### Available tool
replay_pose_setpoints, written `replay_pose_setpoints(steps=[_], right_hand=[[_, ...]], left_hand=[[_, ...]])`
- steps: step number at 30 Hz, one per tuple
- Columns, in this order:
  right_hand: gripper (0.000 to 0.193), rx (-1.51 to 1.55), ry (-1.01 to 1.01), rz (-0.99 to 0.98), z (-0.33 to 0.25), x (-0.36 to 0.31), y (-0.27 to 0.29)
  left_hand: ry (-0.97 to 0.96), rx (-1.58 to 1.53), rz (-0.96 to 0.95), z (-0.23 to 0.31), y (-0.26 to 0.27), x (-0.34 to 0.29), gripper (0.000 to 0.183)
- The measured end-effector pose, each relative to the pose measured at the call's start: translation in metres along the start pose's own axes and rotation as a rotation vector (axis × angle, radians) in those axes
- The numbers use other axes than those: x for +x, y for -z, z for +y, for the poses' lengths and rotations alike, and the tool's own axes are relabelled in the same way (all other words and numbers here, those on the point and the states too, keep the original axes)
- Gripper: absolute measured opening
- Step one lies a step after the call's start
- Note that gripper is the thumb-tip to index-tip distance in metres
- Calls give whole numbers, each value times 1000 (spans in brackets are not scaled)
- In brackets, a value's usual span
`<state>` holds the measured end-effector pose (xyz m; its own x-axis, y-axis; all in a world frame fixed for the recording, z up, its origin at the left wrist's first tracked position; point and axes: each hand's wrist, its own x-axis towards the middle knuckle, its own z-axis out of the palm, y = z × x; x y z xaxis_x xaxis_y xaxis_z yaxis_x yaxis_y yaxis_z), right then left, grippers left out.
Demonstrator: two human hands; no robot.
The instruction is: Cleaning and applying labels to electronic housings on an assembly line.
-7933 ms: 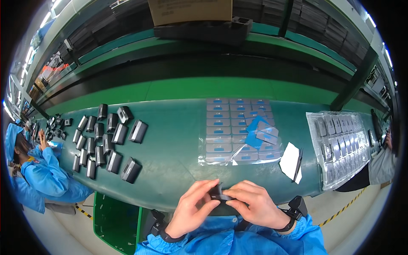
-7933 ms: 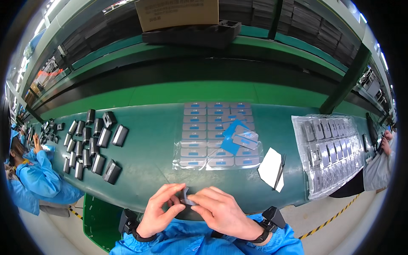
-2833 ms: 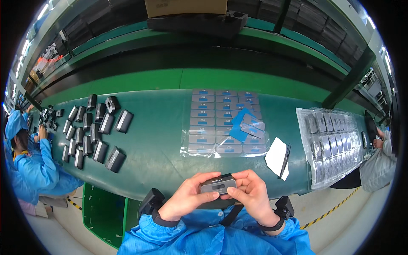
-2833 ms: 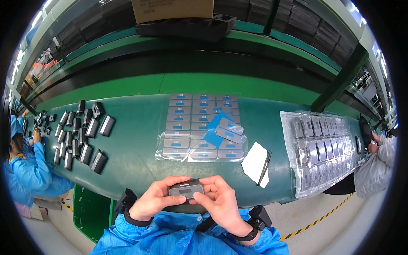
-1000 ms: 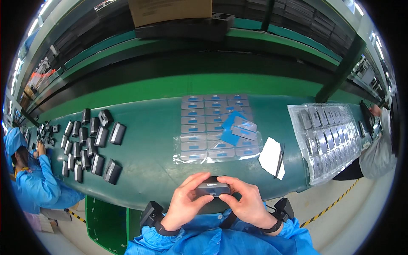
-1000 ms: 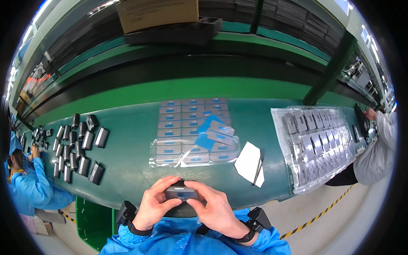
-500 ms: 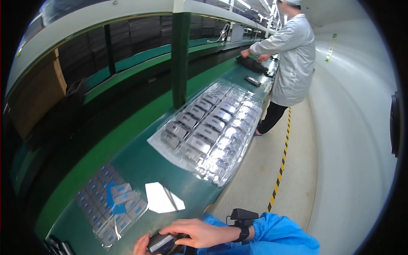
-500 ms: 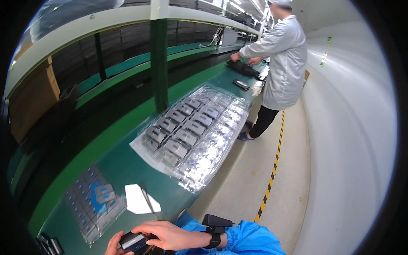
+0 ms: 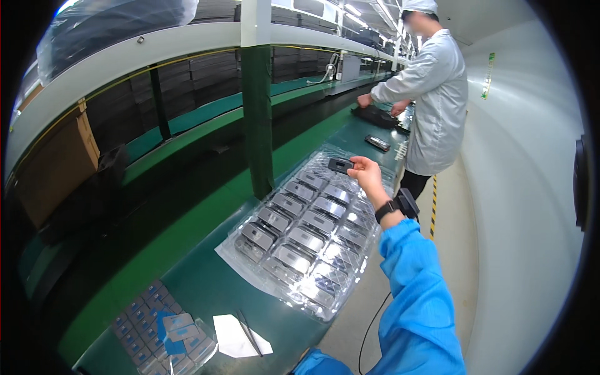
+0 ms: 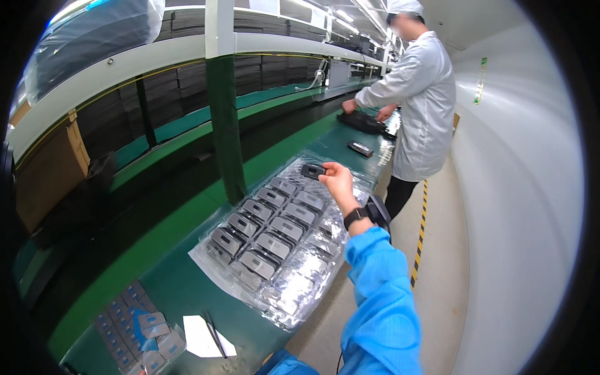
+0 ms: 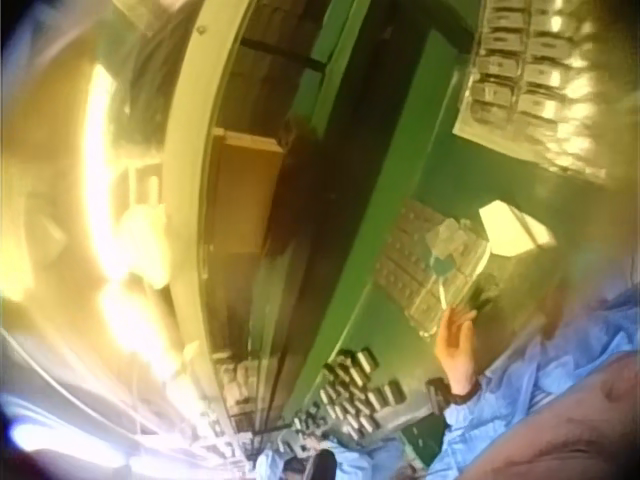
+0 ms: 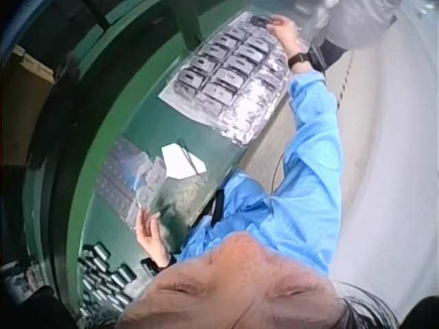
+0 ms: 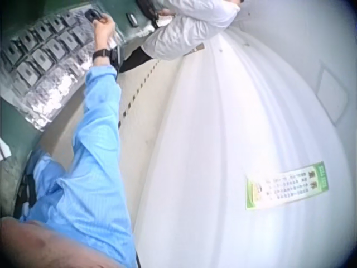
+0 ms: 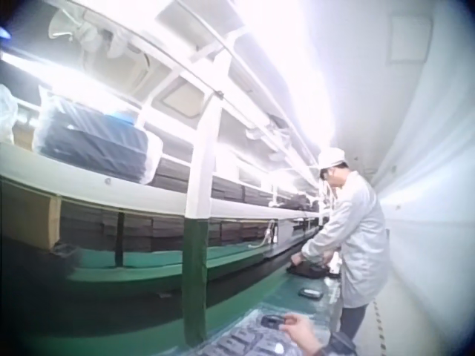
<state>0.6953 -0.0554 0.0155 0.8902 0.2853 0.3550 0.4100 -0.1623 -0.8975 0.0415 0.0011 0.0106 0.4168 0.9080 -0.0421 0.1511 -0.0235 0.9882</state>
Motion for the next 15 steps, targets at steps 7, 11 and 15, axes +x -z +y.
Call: replay_pose_setpoints(steps=[7,11,15], right_hand=[[37,-405,97,-36,24,43,-70],[34,-569,188,-165,38,47,-102],[45,-534,348,-465,42,56,-70]], left_hand=[[103,85,288,-17,21,-20,40],[132,113,434,-10,43,-33,37],[128,15,551,5,58,-36,43]])
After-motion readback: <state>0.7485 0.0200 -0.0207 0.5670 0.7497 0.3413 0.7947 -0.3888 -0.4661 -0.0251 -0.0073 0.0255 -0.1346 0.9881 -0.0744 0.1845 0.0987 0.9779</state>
